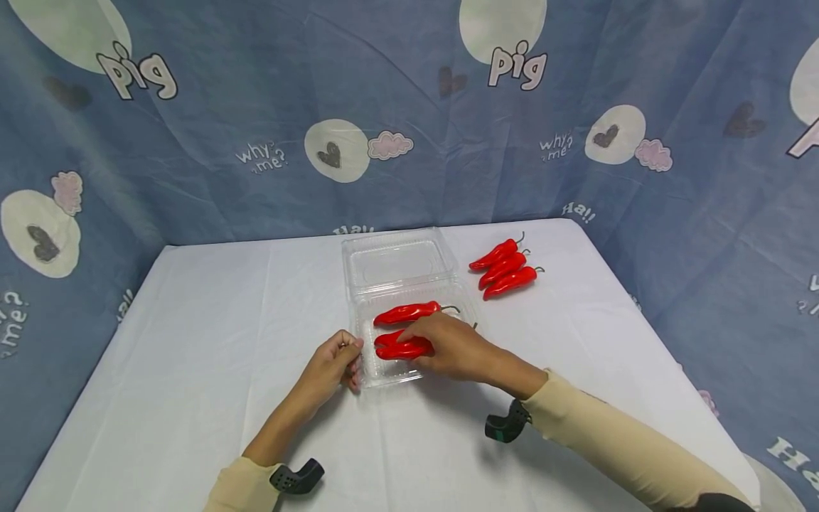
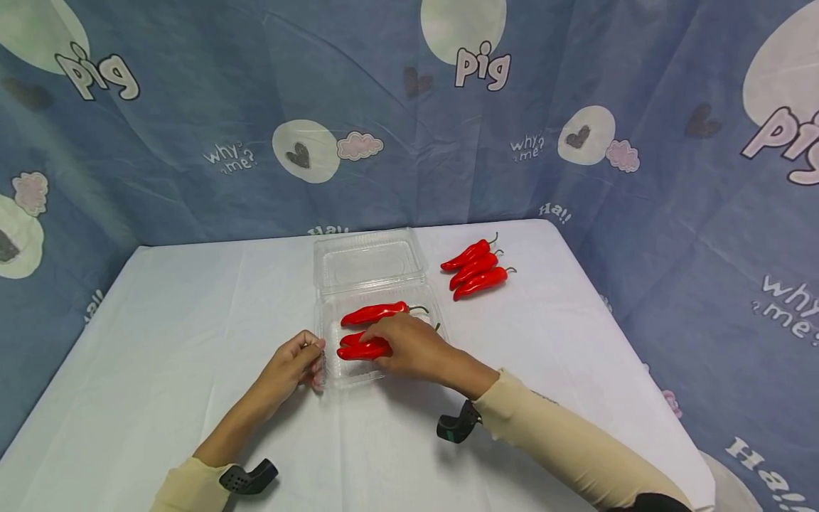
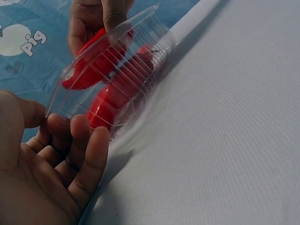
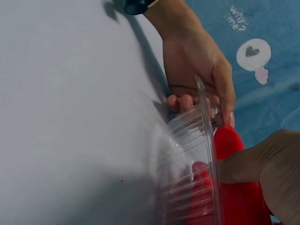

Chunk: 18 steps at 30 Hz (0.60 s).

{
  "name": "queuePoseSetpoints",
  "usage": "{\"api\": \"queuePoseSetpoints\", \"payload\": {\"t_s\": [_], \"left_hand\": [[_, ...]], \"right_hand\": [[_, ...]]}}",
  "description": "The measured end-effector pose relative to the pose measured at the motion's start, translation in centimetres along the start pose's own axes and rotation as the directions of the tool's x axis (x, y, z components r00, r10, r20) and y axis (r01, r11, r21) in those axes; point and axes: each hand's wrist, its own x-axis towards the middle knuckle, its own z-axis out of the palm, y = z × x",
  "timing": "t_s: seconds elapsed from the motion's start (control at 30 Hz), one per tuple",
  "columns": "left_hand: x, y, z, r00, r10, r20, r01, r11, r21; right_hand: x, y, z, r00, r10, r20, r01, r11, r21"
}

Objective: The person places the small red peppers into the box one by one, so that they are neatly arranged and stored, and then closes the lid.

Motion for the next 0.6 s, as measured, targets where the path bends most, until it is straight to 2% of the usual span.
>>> {"api": "queuePoseSetpoints", "payload": {"t_s": [0.6], "left_hand": [[0.0, -0.62, 0.16, 1.0, 0.024, 0.003, -0.024, 1.0, -0.006]], "right_hand": [[0.06, -0.31, -0.03, 0.996, 0.039, 0.08, -0.036, 0.999, -0.032]]}}
